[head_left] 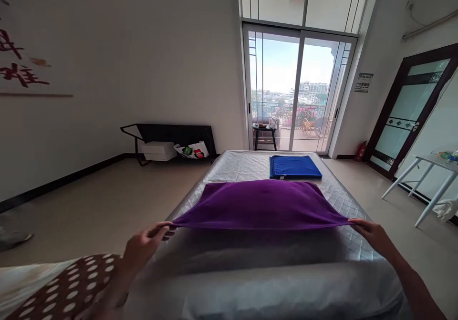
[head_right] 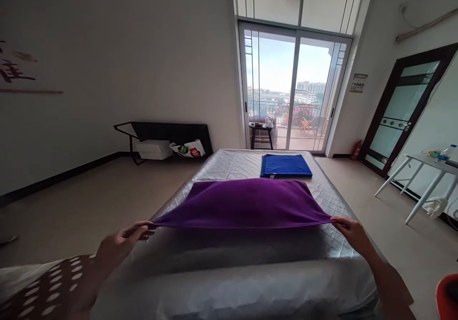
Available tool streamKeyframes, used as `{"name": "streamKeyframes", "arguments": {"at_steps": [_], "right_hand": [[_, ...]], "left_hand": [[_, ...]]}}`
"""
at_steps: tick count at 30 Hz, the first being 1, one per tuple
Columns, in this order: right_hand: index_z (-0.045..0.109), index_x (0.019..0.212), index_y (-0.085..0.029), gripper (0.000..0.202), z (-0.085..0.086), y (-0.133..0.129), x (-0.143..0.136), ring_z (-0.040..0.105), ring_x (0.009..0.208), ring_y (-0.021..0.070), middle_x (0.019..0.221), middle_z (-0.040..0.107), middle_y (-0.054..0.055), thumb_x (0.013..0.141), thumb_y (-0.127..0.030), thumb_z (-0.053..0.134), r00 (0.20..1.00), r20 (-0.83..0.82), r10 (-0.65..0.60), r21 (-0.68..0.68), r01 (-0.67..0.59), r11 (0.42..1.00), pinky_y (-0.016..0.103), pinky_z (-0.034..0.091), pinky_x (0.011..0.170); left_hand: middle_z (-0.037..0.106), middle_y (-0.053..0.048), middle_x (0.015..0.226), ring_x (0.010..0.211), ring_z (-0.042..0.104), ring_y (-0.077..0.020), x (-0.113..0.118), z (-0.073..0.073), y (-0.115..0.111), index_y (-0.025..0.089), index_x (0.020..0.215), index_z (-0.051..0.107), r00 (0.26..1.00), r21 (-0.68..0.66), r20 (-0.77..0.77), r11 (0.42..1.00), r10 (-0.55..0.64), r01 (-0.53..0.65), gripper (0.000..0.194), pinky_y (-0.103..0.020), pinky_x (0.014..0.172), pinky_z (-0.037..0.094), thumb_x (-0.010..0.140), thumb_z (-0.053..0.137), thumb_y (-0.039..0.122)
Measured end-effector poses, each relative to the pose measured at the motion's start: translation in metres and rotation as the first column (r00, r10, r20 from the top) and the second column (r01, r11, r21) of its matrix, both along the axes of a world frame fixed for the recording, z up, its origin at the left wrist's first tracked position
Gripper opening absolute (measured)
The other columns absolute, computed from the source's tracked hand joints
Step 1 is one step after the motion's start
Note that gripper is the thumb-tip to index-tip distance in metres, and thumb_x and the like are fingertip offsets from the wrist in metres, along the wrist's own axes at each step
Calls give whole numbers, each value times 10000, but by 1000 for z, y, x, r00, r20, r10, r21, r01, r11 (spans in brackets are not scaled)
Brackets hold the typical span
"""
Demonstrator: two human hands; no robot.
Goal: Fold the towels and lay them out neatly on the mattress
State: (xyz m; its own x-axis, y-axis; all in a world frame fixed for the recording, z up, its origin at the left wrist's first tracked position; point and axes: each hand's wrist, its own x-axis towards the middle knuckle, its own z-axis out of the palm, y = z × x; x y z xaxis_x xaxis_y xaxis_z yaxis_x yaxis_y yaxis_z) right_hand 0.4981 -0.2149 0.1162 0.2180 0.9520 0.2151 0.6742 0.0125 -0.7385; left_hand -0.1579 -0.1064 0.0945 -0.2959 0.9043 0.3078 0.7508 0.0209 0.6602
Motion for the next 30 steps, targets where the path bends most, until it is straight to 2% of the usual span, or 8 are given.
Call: {"name": "streamKeyframes", "arguments": {"at_steps": [2,5,9,16,20,24,27,30], "right_hand": [[808,825,-273,409,-27,0,-8,730,980,312,1019,793,54,729,-615,607,999,19,27,-46,-26,999,391,571,881],[800,800,-294,341,-45,1,-11,716,1030,305,1082,780,36,757,-542,570,998,59,19,-81,-15,997,403,546,951],[794,792,-311,318,-46,-5,-4,718,1003,300,1119,770,37,768,-517,552,994,106,16,-156,1,988,395,576,878],[807,777,-311,389,-30,-9,17,724,981,300,1012,783,71,764,-631,586,968,182,172,-251,-124,960,384,584,883],[802,796,-301,457,-17,36,15,735,925,277,986,787,68,856,-617,477,973,200,118,-189,-80,979,340,579,819],[802,905,-271,380,-9,120,-14,732,961,255,986,792,48,914,-449,467,964,264,20,-156,22,988,288,542,840],[770,1080,-242,335,-14,181,-34,726,1003,228,1037,787,45,944,-330,476,942,331,-54,-240,140,961,260,520,856],[739,1151,-169,343,-28,221,-40,701,1074,237,1136,758,105,959,-291,483,904,399,-151,-259,269,928,273,500,889]], "left_hand": [[764,8,692,719,745,-234,2,-16,-3,285,711,714,998,-185,-49,982,-45,35,289,-279,647,568,703,481,455],[776,5,753,766,739,-253,7,-24,-9,295,685,730,995,-242,-87,970,-48,26,293,-290,700,554,684,495,469],[782,-18,780,821,737,-285,5,-32,-17,296,650,716,993,-240,-101,970,-52,26,378,-318,712,545,699,444,552],[791,-46,848,826,734,-286,-18,-54,-13,296,711,738,987,-271,-108,959,-120,87,458,-334,719,549,706,478,673],[771,-49,868,781,716,-246,-15,-42,34,267,755,694,966,-195,-238,979,-102,55,394,-310,701,530,780,434,561],[774,-83,970,890,720,-243,11,-26,112,230,956,695,940,-220,-330,975,-87,13,382,-295,778,523,836,425,472],[768,-167,994,976,719,-305,28,-24,164,151,1079,678,931,-280,-364,955,-12,-98,471,-350,811,535,864,408,471],[760,-225,980,938,728,-357,33,-32,196,94,1111,668,933,-307,-358,941,26,-144,552,-391,738,553,870,404,514]]}}
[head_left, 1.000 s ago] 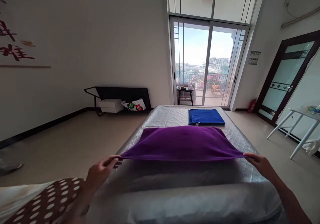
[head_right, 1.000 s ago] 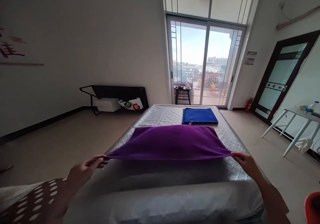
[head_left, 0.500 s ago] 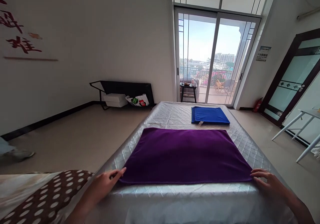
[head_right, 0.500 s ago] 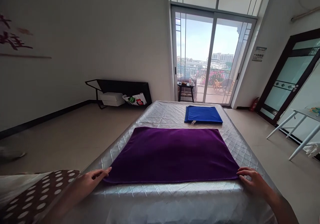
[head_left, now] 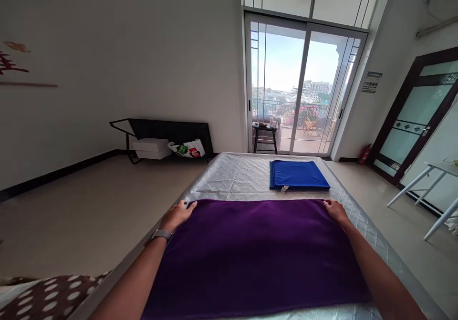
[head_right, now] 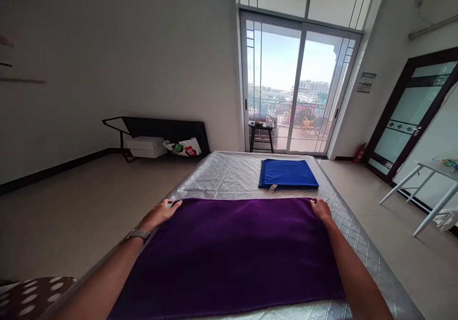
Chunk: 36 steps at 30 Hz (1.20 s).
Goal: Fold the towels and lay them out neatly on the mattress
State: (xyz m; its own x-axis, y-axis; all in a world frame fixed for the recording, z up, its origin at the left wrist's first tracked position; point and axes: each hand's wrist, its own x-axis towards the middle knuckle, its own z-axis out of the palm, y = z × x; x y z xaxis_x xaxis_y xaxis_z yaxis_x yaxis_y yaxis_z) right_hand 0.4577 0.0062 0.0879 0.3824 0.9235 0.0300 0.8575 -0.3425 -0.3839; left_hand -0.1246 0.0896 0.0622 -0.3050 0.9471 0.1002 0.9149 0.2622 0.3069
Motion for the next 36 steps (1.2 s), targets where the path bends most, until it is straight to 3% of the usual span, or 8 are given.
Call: {"name": "streamKeyframes", "arguments": {"at_steps": [8,12,16,22,27,30,33,36], "right_hand": [[734,1087,-170,304,-37,24,17,707,1031,238,1064,757,130,978,-310,487,996,33,-87,9,87,996,282,498,840],[703,1145,-177,306,-40,27,17,699,1048,243,1095,745,126,971,-351,520,994,59,-92,4,92,996,295,493,863],[722,1060,-174,260,-38,32,18,694,1060,246,1108,741,132,967,-318,526,996,67,-66,-20,67,998,287,488,860],[658,1153,-192,266,-35,35,35,710,1003,256,1024,757,106,955,-263,494,989,60,-131,6,131,991,299,499,796],[637,1217,-188,336,-29,28,15,665,1074,277,1145,709,138,947,-227,441,953,250,-174,130,146,981,345,502,863],[640,1258,-193,377,-32,19,-14,607,1178,279,1284,653,141,969,-264,408,937,341,-73,152,22,988,368,472,968],[601,1351,-237,432,-42,12,-33,502,1332,251,1438,572,78,992,-358,393,944,308,118,58,-142,988,367,374,1116],[482,1477,-278,506,-52,9,-36,358,1456,236,1570,436,31,1006,-416,358,954,251,162,-40,-157,987,412,260,1201]], "left_hand": [[784,-29,1034,1002,721,-199,-4,-24,31,237,1008,720,979,109,128,983,-159,145,297,-247,812,543,795,515,266],[782,-33,1063,987,719,-232,-1,-24,33,237,1025,754,985,156,123,983,-122,102,359,-290,831,550,791,484,203],[766,-83,1108,967,711,-275,1,-28,28,212,1018,774,995,177,3,979,-102,100,386,-357,854,555,824,440,202],[726,-117,1187,1009,671,-302,13,-36,21,189,1098,753,964,177,-231,969,-129,172,418,-421,891,538,861,408,181],[662,-158,1296,1096,636,-320,27,-28,19,145,1109,743,928,257,-353,942,-118,217,409,-457,955,501,861,418,145],[661,-160,1297,1155,613,-318,31,-30,17,142,1135,732,920,265,-344,920,-190,289,405,-463,1012,471,902,408,213],[643,-139,1350,1271,560,-309,30,-43,16,172,1237,689,925,166,-256,930,-281,328,450,-456,1096,417,942,408,362],[513,-137,1504,1409,440,-309,25,-59,16,203,1419,547,932,59,-177,942,-316,331,542,-486,1148,359,958,394,443]]}}
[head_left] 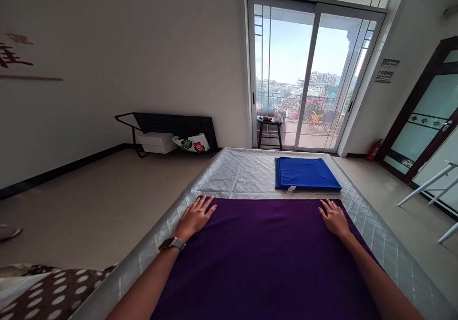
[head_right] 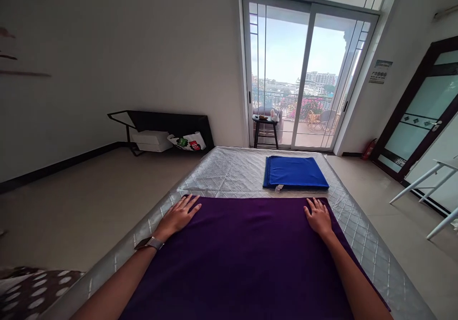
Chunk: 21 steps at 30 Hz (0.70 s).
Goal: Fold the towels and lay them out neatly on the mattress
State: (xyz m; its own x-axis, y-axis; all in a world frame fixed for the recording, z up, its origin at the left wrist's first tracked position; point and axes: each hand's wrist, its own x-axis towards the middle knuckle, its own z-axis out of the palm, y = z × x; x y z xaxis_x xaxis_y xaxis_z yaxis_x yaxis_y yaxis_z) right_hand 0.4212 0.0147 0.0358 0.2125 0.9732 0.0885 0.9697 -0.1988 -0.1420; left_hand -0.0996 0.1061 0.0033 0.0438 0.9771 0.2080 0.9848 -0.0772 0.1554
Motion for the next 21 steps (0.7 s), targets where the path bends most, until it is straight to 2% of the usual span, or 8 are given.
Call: {"name": "streamKeyframes", "arguments": {"at_steps": [3,6,12,15,17,18,19,21], "right_hand": [[380,1540,-304,547,-3,2,3,264,1504,234,1626,332,14,1015,-446,323,999,-8,-33,-63,33,998,458,208,1220],[311,1569,-296,576,-1,5,7,217,1520,228,1651,262,17,1018,-464,293,997,-5,-72,-117,71,991,466,182,1228],[234,1593,-206,603,11,0,30,192,1526,231,1662,220,62,1020,-394,218,975,10,-221,-174,219,960,473,182,1226],[290,1571,-111,615,19,0,28,213,1519,274,1644,257,122,1012,-346,187,958,34,-285,-158,287,945,501,189,1217],[358,1540,-67,607,25,4,5,225,1515,288,1622,302,153,1003,-299,193,963,69,-262,-70,267,961,504,186,1214],[384,1528,-67,599,28,6,-13,230,1513,284,1612,325,154,1001,-286,202,973,82,-214,-14,216,976,497,183,1214],[404,1522,-85,589,29,9,-36,235,1512,274,1603,346,143,1000,-275,209,985,94,-146,46,142,989,487,175,1216],[413,1523,-122,582,29,14,-92,251,1508,252,1595,370,116,1012,-334,234,997,58,55,78,-60,995,445,184,1217]], "left_hand": [[406,-169,1571,1460,362,-324,-3,-7,2,208,1498,444,1000,-56,2,998,13,-13,584,-534,1160,324,976,371,460],[352,-188,1593,1478,321,-334,-2,-5,3,198,1516,411,1000,-86,-5,996,21,-21,606,-543,1176,291,981,371,479],[362,-148,1597,1482,320,-312,6,-2,1,221,1529,390,998,-72,-58,997,33,-37,615,-528,1200,256,993,307,511],[359,-133,1604,1491,305,-291,9,-1,0,225,1536,375,997,-75,-71,996,35,-41,649,-498,1214,231,991,268,561],[352,-129,1609,1495,293,-291,9,-1,0,229,1534,378,997,-82,-66,996,28,-33,679,-494,1214,228,981,258,605],[350,-125,1610,1497,288,-293,10,0,0,234,1532,382,998,-86,-61,996,26,-32,688,-494,1212,229,977,256,619],[348,-120,1612,1498,285,-294,10,0,1,239,1531,385,998,-91,-55,995,27,-32,688,-494,1211,230,975,256,624],[343,-111,1617,1501,279,-289,10,0,2,248,1534,378,998,-101,-47,994,35,-40,673,-488,1212,224,979,258,610]]}}
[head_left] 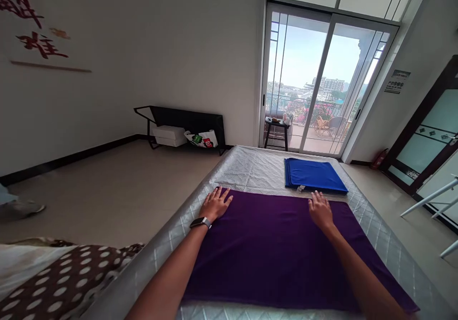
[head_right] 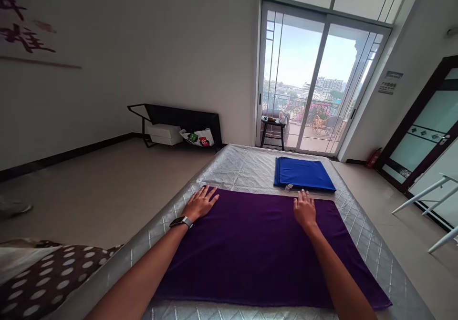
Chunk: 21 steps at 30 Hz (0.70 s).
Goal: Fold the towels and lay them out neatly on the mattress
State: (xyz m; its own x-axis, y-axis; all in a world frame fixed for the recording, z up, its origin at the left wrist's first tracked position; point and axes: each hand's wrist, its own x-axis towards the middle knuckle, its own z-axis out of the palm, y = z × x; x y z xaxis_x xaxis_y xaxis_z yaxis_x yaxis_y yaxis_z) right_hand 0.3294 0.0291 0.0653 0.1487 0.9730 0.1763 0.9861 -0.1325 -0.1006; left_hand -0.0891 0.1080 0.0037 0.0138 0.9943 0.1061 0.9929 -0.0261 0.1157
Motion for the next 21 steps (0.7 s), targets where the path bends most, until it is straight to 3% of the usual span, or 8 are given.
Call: {"name": "streamKeyframes", "arguments": {"at_steps": [3,5,7,9,12,18,21], "right_hand": [[374,1546,-155,600,-8,5,-86,238,1513,212,1612,339,78,1025,-423,243,959,-108,262,-61,-270,961,386,163,1225],[312,1570,-165,634,-17,7,-128,209,1522,198,1628,296,66,1025,-480,238,918,-165,360,-97,-379,920,382,137,1232],[268,1583,-161,665,-24,8,-147,178,1529,195,1642,247,65,1021,-514,229,904,-194,381,-140,-410,901,389,115,1236],[240,1590,-164,677,-29,9,-143,148,1535,188,1650,217,59,1019,-528,223,913,-195,358,-179,-392,902,390,90,1238],[214,1596,-183,671,-30,10,-95,118,1538,166,1654,210,40,1020,-527,217,952,-155,264,-224,-294,929,383,65,1240],[218,1594,-147,651,-27,-5,76,143,1535,175,1654,234,68,1028,-465,173,995,-11,-100,-246,94,965,389,99,1236],[217,1589,-99,650,-28,-15,133,179,1528,191,1653,235,95,1029,-426,168,977,13,-213,-238,210,948,375,136,1232]], "left_hand": [[328,-104,1625,1504,271,-277,1,1,1,250,1547,343,1000,-17,-2,1000,20,-20,657,-474,1215,215,986,261,580],[320,-100,1629,1506,270,-266,1,1,2,251,1555,321,999,-25,-11,999,30,-30,654,-469,1213,217,987,253,570],[318,-101,1629,1504,275,-262,1,1,3,253,1558,310,999,-23,-24,999,36,-36,648,-471,1208,224,990,243,556],[326,-103,1624,1502,281,-266,0,0,3,255,1558,310,999,-20,-34,999,38,-39,640,-478,1204,231,992,237,544],[327,-107,1621,1500,285,-272,-2,-1,4,254,1558,313,998,-27,-40,999,41,-43,641,-474,1203,236,990,238,541],[320,-126,1622,1491,306,-278,-5,-7,7,236,1559,314,998,-5,-41,999,40,-41,647,-476,1200,244,985,257,530],[351,-125,1609,1482,327,-282,-7,-9,8,241,1542,360,999,10,-21,1000,28,-28,630,-491,1192,260,982,273,517]]}}
